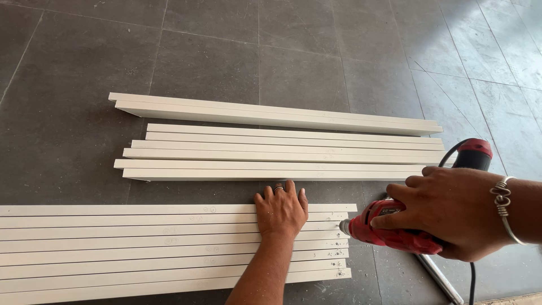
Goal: The person uses a corded electric drill to make holes in several white planks laid on a tiled floor. They hold each plank steady with one hand while drilling with the other, then move the drilled plank aside and repeat the process on the next one.
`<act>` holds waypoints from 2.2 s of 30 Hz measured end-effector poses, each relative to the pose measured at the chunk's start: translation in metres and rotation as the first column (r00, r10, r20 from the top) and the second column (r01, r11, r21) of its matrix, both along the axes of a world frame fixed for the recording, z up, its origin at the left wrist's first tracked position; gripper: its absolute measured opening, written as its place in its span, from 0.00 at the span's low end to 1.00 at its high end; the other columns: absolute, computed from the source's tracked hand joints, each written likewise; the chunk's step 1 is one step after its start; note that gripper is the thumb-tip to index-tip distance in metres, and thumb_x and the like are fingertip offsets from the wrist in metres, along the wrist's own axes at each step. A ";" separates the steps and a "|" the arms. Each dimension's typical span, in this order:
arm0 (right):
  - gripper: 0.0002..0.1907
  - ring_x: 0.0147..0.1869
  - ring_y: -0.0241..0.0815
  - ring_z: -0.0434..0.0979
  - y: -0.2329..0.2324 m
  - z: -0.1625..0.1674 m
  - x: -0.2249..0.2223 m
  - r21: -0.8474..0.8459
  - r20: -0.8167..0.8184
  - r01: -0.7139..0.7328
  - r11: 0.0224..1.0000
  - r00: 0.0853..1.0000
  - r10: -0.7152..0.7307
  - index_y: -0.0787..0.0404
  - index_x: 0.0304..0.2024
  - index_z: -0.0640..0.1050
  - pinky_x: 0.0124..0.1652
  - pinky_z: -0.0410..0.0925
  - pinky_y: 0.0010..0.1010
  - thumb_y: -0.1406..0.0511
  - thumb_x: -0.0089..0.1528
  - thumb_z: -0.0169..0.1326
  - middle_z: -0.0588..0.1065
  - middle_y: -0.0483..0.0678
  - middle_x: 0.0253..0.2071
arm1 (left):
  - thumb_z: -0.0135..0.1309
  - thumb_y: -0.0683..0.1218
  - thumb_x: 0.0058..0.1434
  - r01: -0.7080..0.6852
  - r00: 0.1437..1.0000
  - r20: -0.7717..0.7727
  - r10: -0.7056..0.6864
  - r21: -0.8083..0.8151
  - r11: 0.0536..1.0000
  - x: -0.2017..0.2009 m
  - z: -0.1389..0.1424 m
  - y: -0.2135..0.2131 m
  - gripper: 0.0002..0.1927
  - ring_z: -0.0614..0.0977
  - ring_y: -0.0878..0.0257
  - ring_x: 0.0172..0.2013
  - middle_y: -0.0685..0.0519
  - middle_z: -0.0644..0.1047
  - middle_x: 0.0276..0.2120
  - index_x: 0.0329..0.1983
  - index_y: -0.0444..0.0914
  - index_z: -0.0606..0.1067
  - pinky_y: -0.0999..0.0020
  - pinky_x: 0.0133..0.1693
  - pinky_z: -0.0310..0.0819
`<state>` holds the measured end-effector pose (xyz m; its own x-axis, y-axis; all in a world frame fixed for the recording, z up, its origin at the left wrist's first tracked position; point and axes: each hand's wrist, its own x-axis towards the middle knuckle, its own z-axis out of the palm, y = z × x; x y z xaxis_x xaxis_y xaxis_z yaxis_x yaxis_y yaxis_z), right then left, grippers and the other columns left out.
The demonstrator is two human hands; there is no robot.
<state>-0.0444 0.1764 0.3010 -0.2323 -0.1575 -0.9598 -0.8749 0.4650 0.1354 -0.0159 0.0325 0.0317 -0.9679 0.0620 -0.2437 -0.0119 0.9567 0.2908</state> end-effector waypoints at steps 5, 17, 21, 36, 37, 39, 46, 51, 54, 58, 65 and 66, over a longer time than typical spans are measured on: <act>0.34 0.56 0.42 0.72 -0.008 0.001 -0.003 0.020 0.016 -0.046 0.999 0.999 0.046 0.39 0.70 0.60 0.57 0.67 0.41 0.55 0.63 0.57 0.68 0.46 0.55 | 0.29 0.62 0.72 -0.010 1.000 -0.015 0.011 0.011 1.000 -0.002 -0.001 -0.001 0.25 0.80 0.54 0.38 0.49 0.79 0.32 0.48 0.42 0.72 0.50 0.43 0.69; 0.26 0.54 0.44 0.73 -0.015 0.005 -0.007 0.032 0.024 -0.164 0.986 0.986 0.163 0.44 0.63 0.67 0.51 0.68 0.40 0.55 0.63 0.56 0.69 0.49 0.54 | 0.30 0.61 0.72 -0.022 1.000 -0.017 0.022 0.013 1.000 -0.003 -0.002 0.001 0.24 0.80 0.55 0.38 0.49 0.79 0.31 0.48 0.42 0.72 0.51 0.43 0.69; 0.25 0.52 0.43 0.74 -0.016 0.006 -0.009 -0.039 0.014 -0.114 0.993 0.993 0.115 0.44 0.62 0.69 0.50 0.69 0.41 0.56 0.63 0.55 0.70 0.49 0.52 | 0.31 0.61 0.72 -0.023 1.000 -0.010 0.023 -0.004 1.000 -0.004 -0.001 -0.001 0.24 0.80 0.54 0.38 0.48 0.79 0.31 0.50 0.42 0.71 0.51 0.43 0.69; 0.28 0.51 0.43 0.74 -0.013 0.011 -0.005 -0.019 0.008 -0.093 0.995 0.996 0.093 0.42 0.64 0.66 0.51 0.70 0.37 0.56 0.61 0.56 0.69 0.49 0.54 | 0.32 0.61 0.71 -0.036 0.999 -0.008 0.036 -0.025 0.999 -0.004 0.004 0.001 0.23 0.80 0.55 0.40 0.49 0.79 0.32 0.51 0.43 0.71 0.50 0.45 0.69; 0.29 0.52 0.44 0.74 -0.015 0.011 -0.004 -0.008 0.016 -0.112 0.994 0.994 0.112 0.41 0.65 0.66 0.51 0.70 0.38 0.57 0.61 0.56 0.69 0.49 0.55 | 0.31 0.61 0.71 -0.033 0.999 0.011 0.034 -0.023 0.999 -0.003 0.004 0.001 0.24 0.80 0.55 0.40 0.50 0.79 0.32 0.51 0.42 0.71 0.50 0.45 0.69; 0.32 0.54 0.44 0.74 -0.018 0.011 -0.004 0.015 0.013 -0.146 0.989 0.989 0.146 0.39 0.67 0.65 0.51 0.70 0.40 0.58 0.61 0.57 0.68 0.49 0.57 | 0.31 0.61 0.72 -0.025 0.999 0.029 0.025 -0.018 1.000 -0.004 0.005 0.001 0.24 0.80 0.55 0.39 0.50 0.79 0.31 0.52 0.42 0.70 0.51 0.45 0.69; 0.32 0.54 0.44 0.75 -0.023 0.011 -0.006 0.031 0.006 -0.114 0.993 0.993 0.114 0.40 0.65 0.66 0.53 0.70 0.40 0.58 0.59 0.59 0.70 0.48 0.56 | 0.31 0.61 0.72 -0.033 0.999 0.035 0.033 -0.006 0.999 -0.004 0.005 0.000 0.24 0.80 0.55 0.39 0.49 0.80 0.31 0.54 0.41 0.70 0.51 0.44 0.69; 0.30 0.54 0.44 0.76 -0.020 0.009 -0.006 0.019 -0.016 -0.104 0.994 0.994 0.104 0.46 0.63 0.69 0.52 0.71 0.40 0.58 0.58 0.60 0.71 0.49 0.55 | 0.31 0.61 0.71 -0.027 1.000 -0.008 0.027 -0.026 0.999 -0.004 0.003 0.001 0.25 0.80 0.55 0.39 0.49 0.79 0.31 0.54 0.41 0.70 0.50 0.45 0.69; 0.33 0.53 0.44 0.76 -0.019 0.007 -0.008 0.051 -0.010 -0.079 0.996 0.997 0.079 0.42 0.65 0.67 0.52 0.71 0.39 0.58 0.58 0.60 0.71 0.49 0.55 | 0.30 0.61 0.72 -0.030 0.999 0.022 0.030 -0.011 1.000 -0.005 0.002 0.002 0.24 0.80 0.55 0.40 0.49 0.79 0.32 0.53 0.42 0.70 0.51 0.45 0.69; 0.31 0.54 0.44 0.77 -0.016 0.007 -0.009 0.010 -0.025 -0.078 0.997 0.997 0.079 0.45 0.62 0.68 0.52 0.71 0.40 0.57 0.57 0.61 0.71 0.48 0.54 | 0.30 0.61 0.71 -0.029 1.000 -0.006 0.028 -0.010 1.000 -0.005 0.002 0.002 0.24 0.80 0.54 0.39 0.49 0.80 0.32 0.54 0.41 0.69 0.50 0.44 0.69; 0.34 0.52 0.45 0.77 -0.017 0.009 -0.006 0.022 -0.020 -0.051 0.998 0.998 0.051 0.39 0.67 0.65 0.50 0.72 0.39 0.57 0.59 0.59 0.72 0.49 0.53 | 0.32 0.61 0.71 -0.035 0.999 0.010 0.035 -0.009 0.999 -0.004 0.004 0.002 0.24 0.80 0.55 0.39 0.49 0.79 0.31 0.54 0.41 0.69 0.51 0.45 0.69; 0.33 0.51 0.44 0.78 -0.017 0.009 -0.006 0.026 -0.030 -0.024 0.999 0.999 0.025 0.39 0.67 0.65 0.50 0.73 0.38 0.57 0.60 0.58 0.72 0.49 0.53 | 0.32 0.61 0.71 -0.038 0.999 0.002 0.038 -0.012 0.999 -0.005 0.004 0.002 0.24 0.80 0.55 0.39 0.50 0.79 0.31 0.54 0.41 0.69 0.50 0.45 0.69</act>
